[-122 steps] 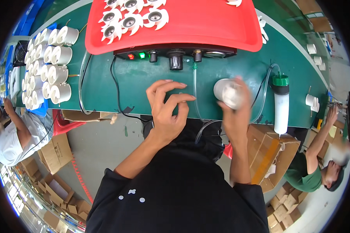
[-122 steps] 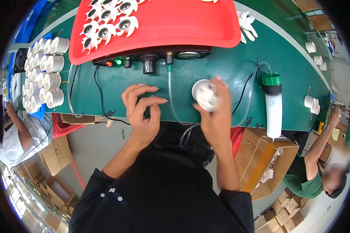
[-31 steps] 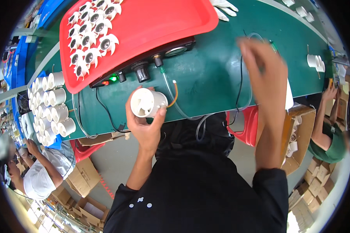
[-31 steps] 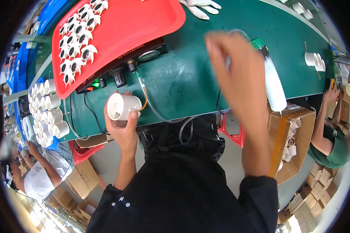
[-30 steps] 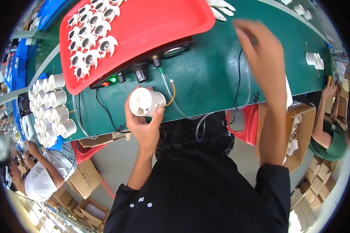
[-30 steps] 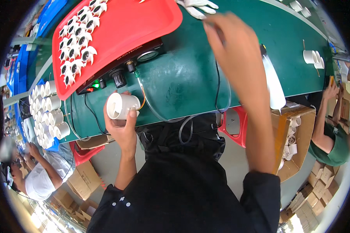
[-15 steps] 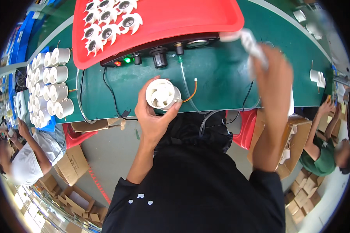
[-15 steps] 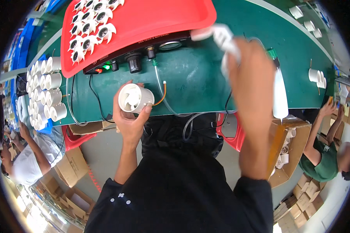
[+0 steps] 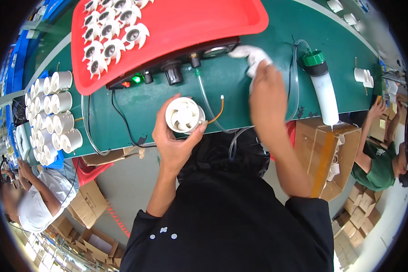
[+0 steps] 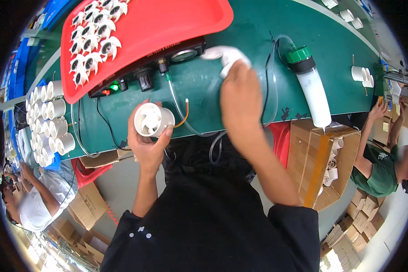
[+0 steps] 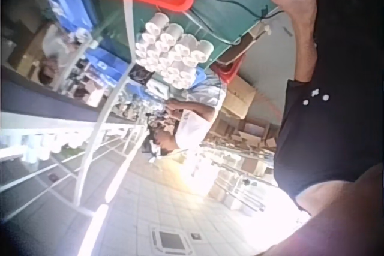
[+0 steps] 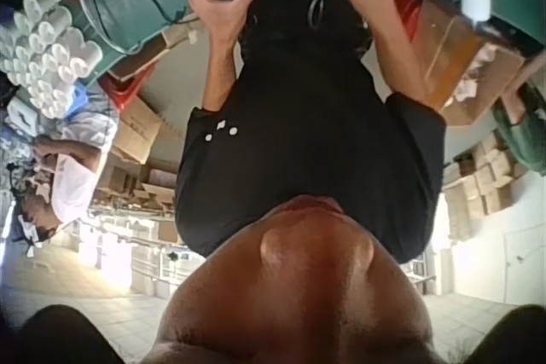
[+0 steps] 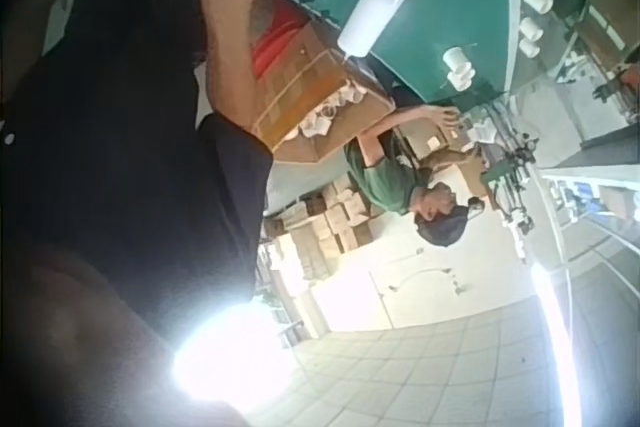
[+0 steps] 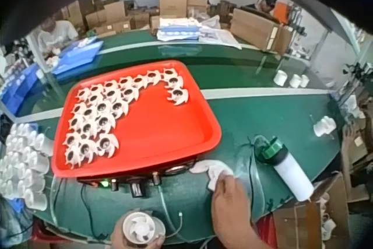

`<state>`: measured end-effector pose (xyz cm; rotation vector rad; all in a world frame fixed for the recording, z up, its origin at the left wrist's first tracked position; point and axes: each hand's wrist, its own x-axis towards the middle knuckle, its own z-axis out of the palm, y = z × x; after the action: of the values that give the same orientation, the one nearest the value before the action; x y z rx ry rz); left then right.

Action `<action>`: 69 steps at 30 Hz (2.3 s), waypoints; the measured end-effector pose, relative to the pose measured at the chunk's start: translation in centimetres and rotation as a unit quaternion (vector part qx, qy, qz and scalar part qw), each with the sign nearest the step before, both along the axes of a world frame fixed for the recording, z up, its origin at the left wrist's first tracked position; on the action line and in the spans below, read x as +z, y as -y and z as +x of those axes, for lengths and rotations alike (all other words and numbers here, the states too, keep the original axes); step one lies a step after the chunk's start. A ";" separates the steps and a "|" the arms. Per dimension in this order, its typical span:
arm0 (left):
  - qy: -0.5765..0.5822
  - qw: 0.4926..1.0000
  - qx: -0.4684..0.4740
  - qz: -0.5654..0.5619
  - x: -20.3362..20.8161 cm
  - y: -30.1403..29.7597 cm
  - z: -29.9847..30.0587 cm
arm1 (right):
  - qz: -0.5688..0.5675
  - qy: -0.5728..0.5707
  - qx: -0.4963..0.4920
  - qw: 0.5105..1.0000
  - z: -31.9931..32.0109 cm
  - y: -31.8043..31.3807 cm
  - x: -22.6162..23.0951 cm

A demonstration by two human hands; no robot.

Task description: Assembling small electric motors by inserting rotors and applying sealant using a dispenser.

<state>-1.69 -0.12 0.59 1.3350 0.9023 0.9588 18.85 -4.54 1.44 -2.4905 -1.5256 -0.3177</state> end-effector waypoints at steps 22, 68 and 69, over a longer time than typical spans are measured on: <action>0.184 0.952 -0.052 -0.241 3.4 -1.1 -1.6 | 0.108 -0.514 0.144 0.839 -4.5 3.8 6.2; -0.304 0.896 0.123 0.301 -0.8 -0.4 2.1 | 0.275 -0.178 0.002 0.945 26.2 11.8 5.6; -0.317 0.890 0.117 0.307 -0.5 -0.3 2.3 | 0.364 -0.315 -0.022 0.876 24.3 11.0 7.5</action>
<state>0.57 0.18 0.08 2.1993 1.3374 1.0548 43.14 -15.58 8.96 -1.7642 -0.8563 -0.0452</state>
